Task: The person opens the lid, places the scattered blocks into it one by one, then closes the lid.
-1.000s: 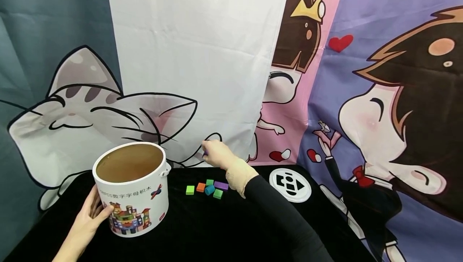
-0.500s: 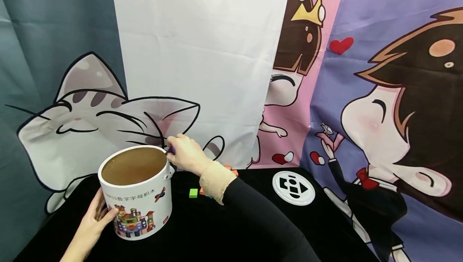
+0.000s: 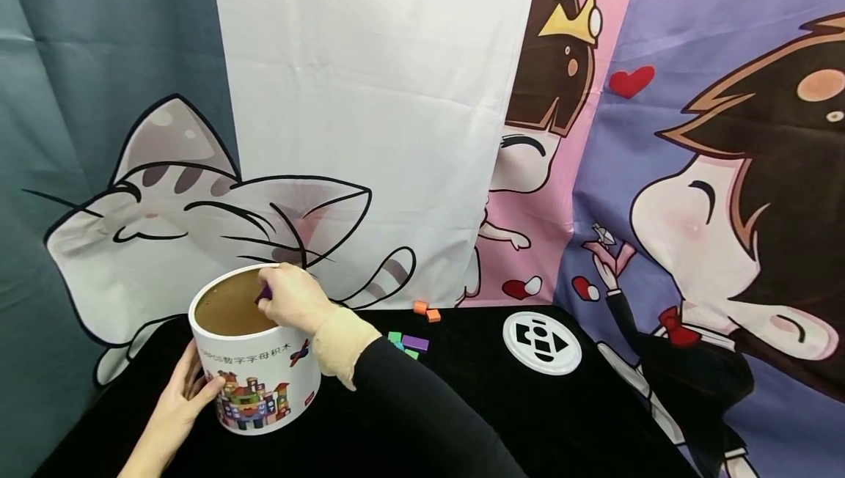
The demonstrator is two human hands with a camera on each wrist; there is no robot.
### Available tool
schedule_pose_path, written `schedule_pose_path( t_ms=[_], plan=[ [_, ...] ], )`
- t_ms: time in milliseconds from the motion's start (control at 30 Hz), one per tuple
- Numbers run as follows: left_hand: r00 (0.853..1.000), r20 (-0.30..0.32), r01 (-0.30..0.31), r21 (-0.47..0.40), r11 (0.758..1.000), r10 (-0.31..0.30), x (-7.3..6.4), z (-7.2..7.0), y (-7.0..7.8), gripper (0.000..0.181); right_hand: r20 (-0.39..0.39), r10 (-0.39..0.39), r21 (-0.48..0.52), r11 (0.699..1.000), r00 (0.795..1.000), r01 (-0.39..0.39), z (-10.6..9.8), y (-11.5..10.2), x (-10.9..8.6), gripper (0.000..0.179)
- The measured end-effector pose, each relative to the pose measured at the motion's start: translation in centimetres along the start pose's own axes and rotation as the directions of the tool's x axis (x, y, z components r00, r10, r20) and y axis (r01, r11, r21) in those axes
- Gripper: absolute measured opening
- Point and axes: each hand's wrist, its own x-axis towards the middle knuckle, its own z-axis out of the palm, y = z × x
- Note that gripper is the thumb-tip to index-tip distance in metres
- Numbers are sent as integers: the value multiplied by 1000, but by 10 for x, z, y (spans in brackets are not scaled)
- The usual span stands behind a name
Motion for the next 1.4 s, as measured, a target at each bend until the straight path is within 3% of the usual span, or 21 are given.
schedule_pose_path(
  t_ms=[167,267,433,567,900,1400],
  plan=[
    [1000,-1,6,-7,1000,-6,-1,2,1,83,29,4,-54,999,1000,-2,8,-6,9,14],
    [1000,5,26,-20,999,-26,-2,5,2,83,85,31,-61,998,996,-25,11,-8,11,11],
    [997,27,74,-25,997,-74,-6,8,1,83,249,50,-26,999,967,-45,15,-11,9,14],
    [997,30,72,-21,997,-71,-8,6,-1,82,314,36,-3,999,949,-37,18,-14,9,13],
    [998,14,63,-11,998,-63,-5,3,-1,83,335,120,-3,992,935,-127,20,-19,15,14],
    [1000,6,-4,7,1000,4,2,1,1,83,285,176,-20,984,942,-177,16,-16,17,10]
  ],
)
